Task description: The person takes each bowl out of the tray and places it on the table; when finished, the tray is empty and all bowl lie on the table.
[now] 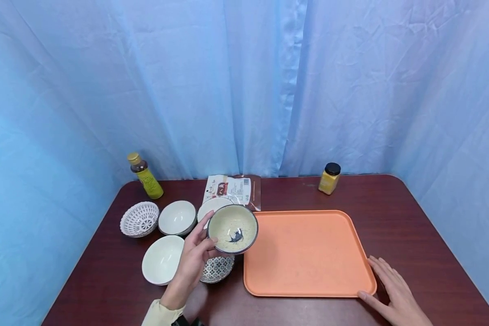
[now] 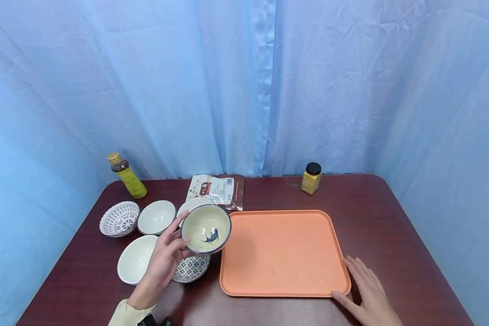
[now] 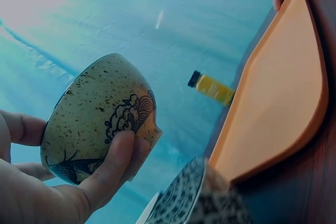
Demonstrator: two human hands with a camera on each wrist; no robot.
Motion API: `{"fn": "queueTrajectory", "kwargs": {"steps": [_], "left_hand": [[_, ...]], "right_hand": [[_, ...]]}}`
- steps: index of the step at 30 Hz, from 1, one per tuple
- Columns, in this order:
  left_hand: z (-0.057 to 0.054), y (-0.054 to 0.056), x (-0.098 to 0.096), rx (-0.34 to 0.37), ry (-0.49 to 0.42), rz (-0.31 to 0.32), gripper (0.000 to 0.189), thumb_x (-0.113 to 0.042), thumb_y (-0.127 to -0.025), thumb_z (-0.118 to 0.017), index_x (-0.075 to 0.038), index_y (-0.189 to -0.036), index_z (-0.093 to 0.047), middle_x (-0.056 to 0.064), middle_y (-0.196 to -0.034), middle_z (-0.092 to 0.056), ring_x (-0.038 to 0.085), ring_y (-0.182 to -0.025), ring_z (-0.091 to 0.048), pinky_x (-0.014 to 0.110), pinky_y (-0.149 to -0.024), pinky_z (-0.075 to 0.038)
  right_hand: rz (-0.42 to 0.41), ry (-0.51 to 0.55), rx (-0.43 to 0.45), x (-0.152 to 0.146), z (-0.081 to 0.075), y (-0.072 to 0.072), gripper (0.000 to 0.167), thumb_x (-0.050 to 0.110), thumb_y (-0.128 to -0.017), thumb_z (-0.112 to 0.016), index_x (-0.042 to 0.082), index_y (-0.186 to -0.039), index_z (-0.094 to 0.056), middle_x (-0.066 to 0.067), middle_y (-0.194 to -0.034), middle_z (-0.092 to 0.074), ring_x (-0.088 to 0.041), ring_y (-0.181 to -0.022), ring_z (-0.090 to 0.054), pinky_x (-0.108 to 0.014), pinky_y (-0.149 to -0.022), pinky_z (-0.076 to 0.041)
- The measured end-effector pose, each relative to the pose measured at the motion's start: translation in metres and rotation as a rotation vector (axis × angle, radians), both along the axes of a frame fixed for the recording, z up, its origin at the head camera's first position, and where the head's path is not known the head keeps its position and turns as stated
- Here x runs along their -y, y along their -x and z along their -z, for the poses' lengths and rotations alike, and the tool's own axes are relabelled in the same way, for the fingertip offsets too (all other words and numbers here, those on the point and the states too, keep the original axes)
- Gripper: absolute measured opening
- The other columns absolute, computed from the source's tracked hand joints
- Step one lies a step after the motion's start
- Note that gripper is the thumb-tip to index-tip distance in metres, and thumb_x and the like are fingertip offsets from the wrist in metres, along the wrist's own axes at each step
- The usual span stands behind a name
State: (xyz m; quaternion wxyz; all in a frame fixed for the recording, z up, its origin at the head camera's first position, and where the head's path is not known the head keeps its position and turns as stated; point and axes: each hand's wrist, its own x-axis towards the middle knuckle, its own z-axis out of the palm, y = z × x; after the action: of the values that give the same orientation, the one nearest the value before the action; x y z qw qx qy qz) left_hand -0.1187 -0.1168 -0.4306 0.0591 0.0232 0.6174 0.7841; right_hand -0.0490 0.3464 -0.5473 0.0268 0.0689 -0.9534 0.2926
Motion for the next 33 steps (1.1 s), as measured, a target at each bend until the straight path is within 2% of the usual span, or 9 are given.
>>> {"fn": "queueTrajectory", "kwargs": {"steps": [5,8,11,15,20,24,29,31,33], "left_hand": [[0.000,-0.005,0.018,-0.023,0.002,-0.004,0.072,0.009,-0.092,-0.041,-0.005,-0.160,-0.020,0.043,-0.147,-0.035,0.015,-0.093,-0.072,0.030,-0.073,-0.065],[0.000,-0.009,0.029,-0.032,0.006,-0.024,0.071,0.009,-0.092,-0.041,-0.003,-0.159,-0.019,0.035,-0.145,-0.040,0.015,-0.093,-0.071,0.032,-0.073,-0.065],[0.001,-0.014,0.040,-0.047,-0.004,-0.036,0.069,0.008,-0.094,-0.042,-0.003,-0.159,-0.021,0.016,-0.139,-0.050,0.016,-0.095,-0.071,0.033,-0.073,-0.065],[0.002,-0.020,0.057,-0.099,-0.068,-0.035,0.065,0.010,-0.095,-0.041,-0.008,-0.156,-0.027,0.000,-0.127,-0.063,0.015,-0.092,-0.072,0.033,-0.074,-0.065],[0.006,-0.026,0.078,-0.177,-0.197,-0.042,0.063,0.014,-0.096,-0.036,-0.017,-0.151,-0.041,0.001,-0.126,-0.067,0.017,-0.093,-0.074,0.035,-0.075,-0.065],[0.008,-0.029,0.095,-0.228,-0.290,-0.044,0.064,0.017,-0.096,-0.032,-0.018,-0.148,-0.047,0.003,-0.131,-0.066,0.020,-0.099,-0.074,0.037,-0.075,-0.066],[0.010,-0.030,0.114,-0.261,-0.379,-0.061,0.067,0.021,-0.095,-0.028,-0.015,-0.147,-0.049,0.005,-0.132,-0.065,0.025,-0.103,-0.073,0.041,-0.074,-0.066],[0.010,-0.031,0.120,-0.263,-0.400,-0.071,0.066,0.021,-0.095,-0.028,-0.015,-0.147,-0.049,0.005,-0.132,-0.065,0.026,-0.103,-0.073,0.042,-0.074,-0.066],[0.011,-0.031,0.127,-0.261,-0.411,-0.083,0.065,0.020,-0.096,-0.028,-0.014,-0.147,-0.049,0.005,-0.132,-0.066,0.027,-0.103,-0.073,0.043,-0.074,-0.066]], "right_hand": [[-0.002,-0.001,-0.024,0.000,0.002,-0.001,0.084,0.033,-0.089,-0.072,0.005,-0.156,-0.030,-0.033,-0.152,-0.038,-0.048,-0.152,-0.016,-0.043,-0.129,0.017],[-0.005,-0.003,-0.050,0.000,0.003,-0.001,0.084,0.032,-0.089,-0.073,0.007,-0.156,-0.030,-0.033,-0.151,-0.039,-0.021,-0.159,-0.001,-0.036,-0.129,0.018],[-0.008,0.003,-0.057,0.000,0.003,-0.002,0.084,0.032,-0.089,-0.073,0.008,-0.157,-0.030,-0.032,-0.151,-0.039,-0.007,-0.158,0.005,-0.041,-0.130,0.015],[-0.002,0.024,-0.015,0.000,0.000,-0.001,0.084,0.034,-0.090,-0.072,0.009,-0.158,-0.028,-0.033,-0.153,-0.037,-0.037,-0.157,-0.006,-0.063,-0.126,0.007],[0.003,0.044,0.010,0.000,-0.001,0.000,0.085,0.035,-0.091,-0.072,0.010,-0.158,-0.027,-0.033,-0.154,-0.036,-0.055,-0.149,-0.016,-0.072,-0.122,0.002],[0.005,0.036,-0.003,0.001,-0.001,-0.001,0.085,0.035,-0.091,-0.071,0.011,-0.159,-0.027,-0.032,-0.154,-0.036,-0.044,-0.155,-0.010,-0.065,-0.126,0.007],[0.003,0.023,-0.044,0.000,0.000,-0.002,0.085,0.033,-0.089,-0.073,0.011,-0.158,-0.029,-0.032,-0.152,-0.039,0.014,-0.148,0.011,-0.055,-0.129,0.009],[0.004,0.023,-0.037,0.000,0.000,-0.002,0.085,0.034,-0.090,-0.073,0.011,-0.158,-0.029,-0.032,-0.153,-0.038,0.013,-0.148,0.012,-0.058,-0.128,0.008],[0.007,0.026,-0.019,0.001,0.000,-0.001,0.085,0.035,-0.090,-0.072,0.011,-0.158,-0.028,-0.032,-0.153,-0.037,-0.009,-0.158,0.007,-0.062,-0.127,0.007]]}}
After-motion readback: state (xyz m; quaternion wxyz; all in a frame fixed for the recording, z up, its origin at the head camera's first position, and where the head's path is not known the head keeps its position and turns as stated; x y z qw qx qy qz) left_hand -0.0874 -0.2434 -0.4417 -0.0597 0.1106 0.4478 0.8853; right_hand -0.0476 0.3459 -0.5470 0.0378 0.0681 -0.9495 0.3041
